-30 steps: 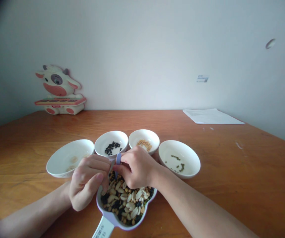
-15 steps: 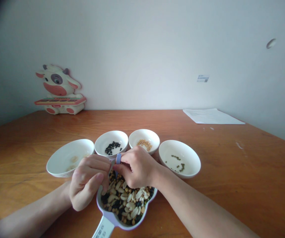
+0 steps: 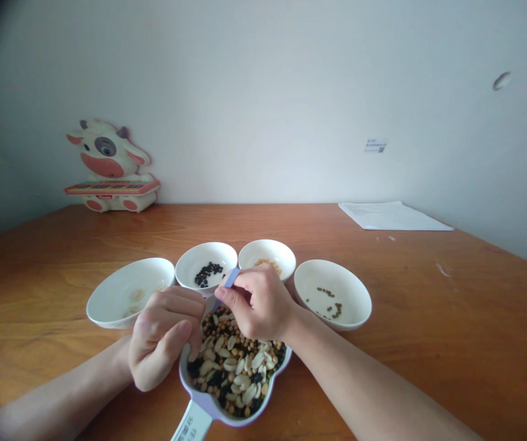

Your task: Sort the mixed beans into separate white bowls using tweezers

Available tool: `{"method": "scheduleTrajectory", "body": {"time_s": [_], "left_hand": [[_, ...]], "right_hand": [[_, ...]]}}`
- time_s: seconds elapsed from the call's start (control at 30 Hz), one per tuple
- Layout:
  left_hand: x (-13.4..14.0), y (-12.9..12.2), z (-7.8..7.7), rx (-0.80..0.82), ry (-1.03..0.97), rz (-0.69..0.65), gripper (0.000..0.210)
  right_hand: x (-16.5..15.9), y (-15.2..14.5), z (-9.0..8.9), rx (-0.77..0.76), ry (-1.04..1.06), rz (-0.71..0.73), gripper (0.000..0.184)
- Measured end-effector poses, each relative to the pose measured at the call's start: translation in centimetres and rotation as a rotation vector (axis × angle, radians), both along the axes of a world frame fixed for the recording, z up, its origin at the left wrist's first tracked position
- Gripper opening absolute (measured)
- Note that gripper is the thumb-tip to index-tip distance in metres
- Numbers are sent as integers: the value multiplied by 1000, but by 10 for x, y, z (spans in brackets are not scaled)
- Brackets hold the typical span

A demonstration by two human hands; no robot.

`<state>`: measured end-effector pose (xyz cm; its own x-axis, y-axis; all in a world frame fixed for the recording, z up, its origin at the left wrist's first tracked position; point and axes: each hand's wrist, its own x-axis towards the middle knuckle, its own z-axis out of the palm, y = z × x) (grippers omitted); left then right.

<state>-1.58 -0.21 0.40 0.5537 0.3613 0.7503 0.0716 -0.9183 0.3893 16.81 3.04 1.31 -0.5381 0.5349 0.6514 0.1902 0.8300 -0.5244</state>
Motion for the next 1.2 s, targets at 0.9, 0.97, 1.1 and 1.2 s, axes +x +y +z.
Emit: {"method": "scheduleTrajectory", "body": {"time_s": [0.9, 0.97, 1.1, 1.2], "left_hand": [[-1, 0, -2, -18, 0, 0, 53], [-1, 0, -2, -12, 0, 6, 52], [0, 0, -3, -5, -15, -1, 50], [0, 1, -3, -10, -23, -10, 49]], "right_hand": [[-1, 0, -2, -27, -9, -41, 27], [-1, 0, -3, -13, -101, 48, 25], [-2, 3, -7, 14, -197, 77, 22], [-2, 4, -8, 10, -246, 59, 21]]}}
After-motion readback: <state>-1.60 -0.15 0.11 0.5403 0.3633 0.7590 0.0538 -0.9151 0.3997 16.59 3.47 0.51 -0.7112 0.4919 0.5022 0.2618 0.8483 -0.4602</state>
